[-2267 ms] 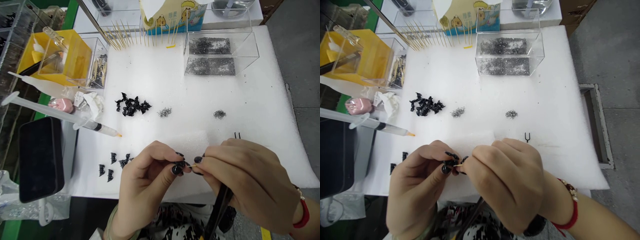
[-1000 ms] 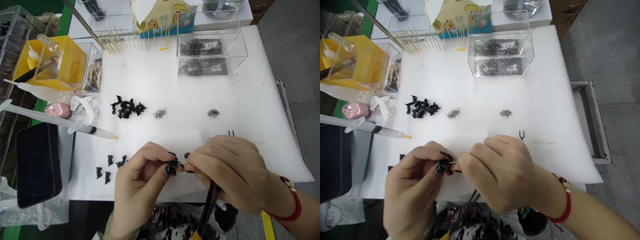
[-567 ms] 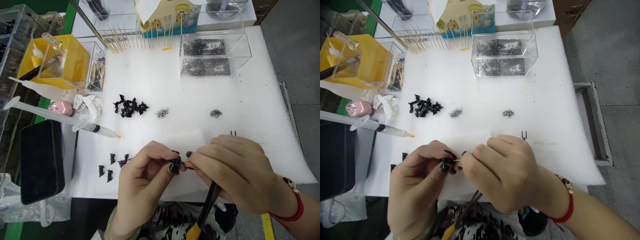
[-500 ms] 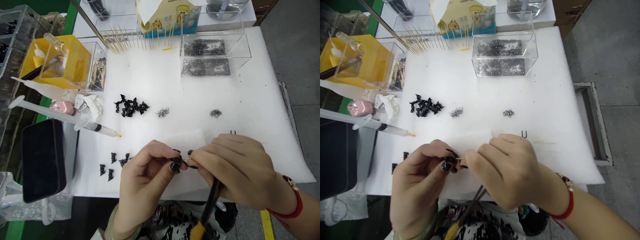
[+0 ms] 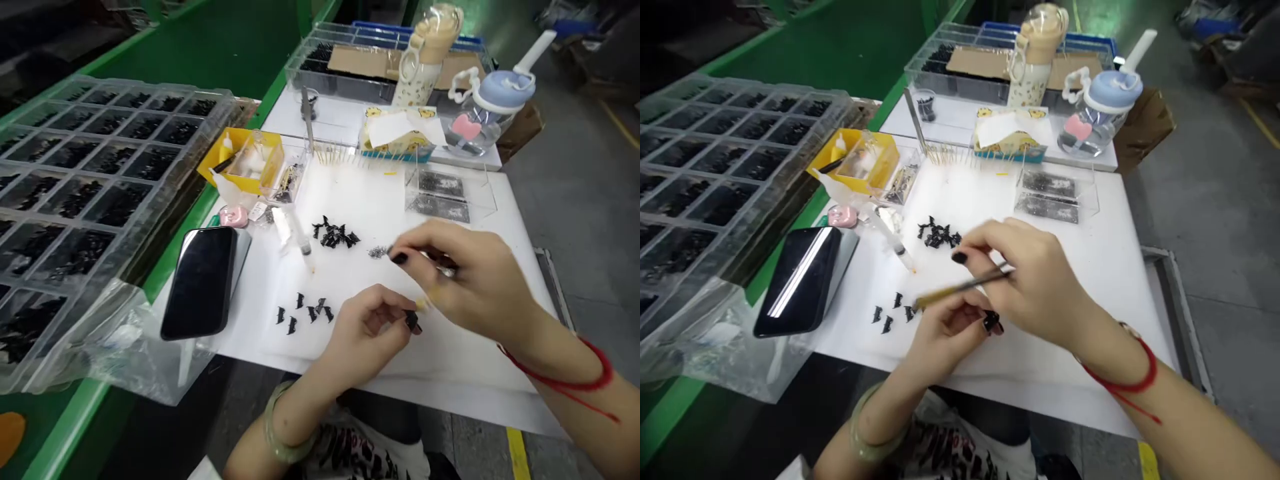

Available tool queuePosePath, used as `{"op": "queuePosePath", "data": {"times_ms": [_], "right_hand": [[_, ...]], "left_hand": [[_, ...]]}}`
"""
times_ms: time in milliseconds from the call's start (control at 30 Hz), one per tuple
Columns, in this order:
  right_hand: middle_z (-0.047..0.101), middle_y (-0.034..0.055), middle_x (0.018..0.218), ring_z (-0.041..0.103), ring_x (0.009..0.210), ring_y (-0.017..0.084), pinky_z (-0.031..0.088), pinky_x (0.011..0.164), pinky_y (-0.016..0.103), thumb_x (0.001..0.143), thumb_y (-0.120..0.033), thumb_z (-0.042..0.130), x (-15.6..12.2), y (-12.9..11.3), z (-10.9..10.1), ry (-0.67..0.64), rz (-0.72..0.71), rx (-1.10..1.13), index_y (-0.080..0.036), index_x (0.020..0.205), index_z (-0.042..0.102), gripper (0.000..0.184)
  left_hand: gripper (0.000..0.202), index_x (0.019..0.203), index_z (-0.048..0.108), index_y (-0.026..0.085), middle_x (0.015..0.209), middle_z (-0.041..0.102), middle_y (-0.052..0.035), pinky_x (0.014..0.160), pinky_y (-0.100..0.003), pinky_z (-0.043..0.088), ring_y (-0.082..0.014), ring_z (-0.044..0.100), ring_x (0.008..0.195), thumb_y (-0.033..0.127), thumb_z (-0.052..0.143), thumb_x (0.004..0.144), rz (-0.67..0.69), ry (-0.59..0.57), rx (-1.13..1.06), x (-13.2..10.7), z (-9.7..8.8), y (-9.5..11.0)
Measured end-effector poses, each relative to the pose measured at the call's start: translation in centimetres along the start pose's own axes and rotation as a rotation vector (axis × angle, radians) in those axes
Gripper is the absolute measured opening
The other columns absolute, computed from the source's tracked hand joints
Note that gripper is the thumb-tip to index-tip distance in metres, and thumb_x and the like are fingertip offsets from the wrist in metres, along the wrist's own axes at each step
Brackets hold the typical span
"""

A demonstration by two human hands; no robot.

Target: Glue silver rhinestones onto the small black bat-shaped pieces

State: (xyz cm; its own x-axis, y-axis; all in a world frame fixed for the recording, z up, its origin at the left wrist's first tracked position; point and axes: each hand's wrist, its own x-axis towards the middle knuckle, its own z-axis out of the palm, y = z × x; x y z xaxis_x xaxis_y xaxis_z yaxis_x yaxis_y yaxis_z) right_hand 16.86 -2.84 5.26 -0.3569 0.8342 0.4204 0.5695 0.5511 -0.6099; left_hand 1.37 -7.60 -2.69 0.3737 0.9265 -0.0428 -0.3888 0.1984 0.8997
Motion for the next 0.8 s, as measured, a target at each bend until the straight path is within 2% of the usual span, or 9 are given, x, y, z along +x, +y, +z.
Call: {"op": "queuePosePath", "data": {"times_ms": [67,100,200,300,400,500,567,700,800], "right_hand": [[0.076,-0.0004,0.080,0.067,0.065,0.015,0.050,0.059,0.028,0.097,-0.010,0.059,2.9,0.1,1.4,-0.119,0.111,0.058,-0.023,0.097,0.062,0.013],[0.079,-0.0006,0.082,0.069,0.069,0.015,0.050,0.061,0.027,0.096,-0.010,0.059,4.1,0.2,2.1,-0.211,0.219,0.072,-0.023,0.096,0.062,0.013],[0.078,0.0001,0.077,0.067,0.068,0.016,0.047,0.064,0.029,0.094,-0.011,0.065,6.4,0.9,4.7,-0.392,0.335,-0.001,-0.021,0.081,0.065,0.016],[0.068,-0.0029,0.071,0.062,0.066,0.015,0.052,0.070,0.031,0.096,-0.021,0.075,6.7,1.8,7.1,-0.501,0.363,-0.087,-0.018,0.076,0.066,0.021],[0.065,-0.0038,0.075,0.062,0.069,0.014,0.056,0.075,0.033,0.099,-0.036,0.076,6.1,2.3,8.0,-0.528,0.394,-0.069,-0.017,0.082,0.067,0.026],[0.070,-0.0020,0.081,0.063,0.071,0.015,0.055,0.073,0.032,0.088,-0.036,0.087,5.4,2.8,6.4,-0.439,0.417,0.076,-0.018,0.095,0.073,0.024],[0.073,-0.0007,0.083,0.064,0.072,0.016,0.053,0.070,0.031,0.083,-0.041,0.090,4.7,3.3,4.4,-0.290,0.433,0.216,-0.019,0.097,0.074,0.031],[0.066,-0.0002,0.082,0.061,0.071,0.014,0.052,0.067,0.030,0.103,-0.062,0.060,2.5,5.7,0.6,0.168,0.476,0.448,-0.021,0.086,0.063,0.044],[0.069,0.0016,0.091,0.067,0.079,0.016,0.059,0.076,0.034,0.105,-0.057,0.062,0.5,8.0,-0.7,0.387,0.500,0.539,-0.018,0.096,0.066,0.040]], "left_hand": [[0.013,0.090,0.074,0.017,0.077,0.069,-0.0021,0.071,-0.029,0.059,-0.0179,0.076,0.073,0.012,0.068,0.080,0.011,-0.011,0.007,0.0,0.0,-0.5],[0.015,0.091,0.074,0.016,0.077,0.070,-0.0026,0.071,-0.029,0.058,-0.0180,0.075,0.073,0.012,0.067,0.079,0.016,-0.014,0.017,-0.1,0.0,-0.7],[0.018,0.091,0.076,0.016,0.080,0.070,-0.0047,0.071,-0.031,0.055,-0.0186,0.071,0.074,0.013,0.066,0.077,0.046,-0.022,0.060,-0.1,-0.1,-1.4],[0.022,0.091,0.078,0.016,0.082,0.071,-0.0059,0.071,-0.033,0.054,-0.0202,0.070,0.075,0.011,0.064,0.074,0.084,-0.041,0.096,0.0,0.0,-1.8],[0.023,0.090,0.078,0.017,0.084,0.071,-0.0066,0.073,-0.035,0.055,-0.0207,0.069,0.076,0.011,0.063,0.073,0.109,-0.055,0.110,0.0,0.0,-2.0],[0.022,0.091,0.078,0.017,0.084,0.069,-0.0064,0.074,-0.036,0.055,-0.0209,0.069,0.076,0.012,0.063,0.076,0.115,-0.049,0.117,0.0,0.0,-2.1],[0.022,0.093,0.078,0.017,0.083,0.069,-0.0062,0.074,-0.036,0.056,-0.0213,0.070,0.076,0.014,0.062,0.077,0.109,-0.048,0.118,-0.1,0.0,-2.1],[0.022,0.093,0.079,0.018,0.083,0.070,-0.0058,0.076,-0.036,0.056,-0.0212,0.071,0.077,0.015,0.063,0.078,0.090,-0.048,0.113,-0.2,-0.2,-2.1],[0.022,0.093,0.080,0.019,0.082,0.071,-0.0051,0.076,-0.035,0.055,-0.0207,0.070,0.078,0.016,0.065,0.077,0.072,-0.038,0.108,-0.2,-0.5,-2.1]]}}
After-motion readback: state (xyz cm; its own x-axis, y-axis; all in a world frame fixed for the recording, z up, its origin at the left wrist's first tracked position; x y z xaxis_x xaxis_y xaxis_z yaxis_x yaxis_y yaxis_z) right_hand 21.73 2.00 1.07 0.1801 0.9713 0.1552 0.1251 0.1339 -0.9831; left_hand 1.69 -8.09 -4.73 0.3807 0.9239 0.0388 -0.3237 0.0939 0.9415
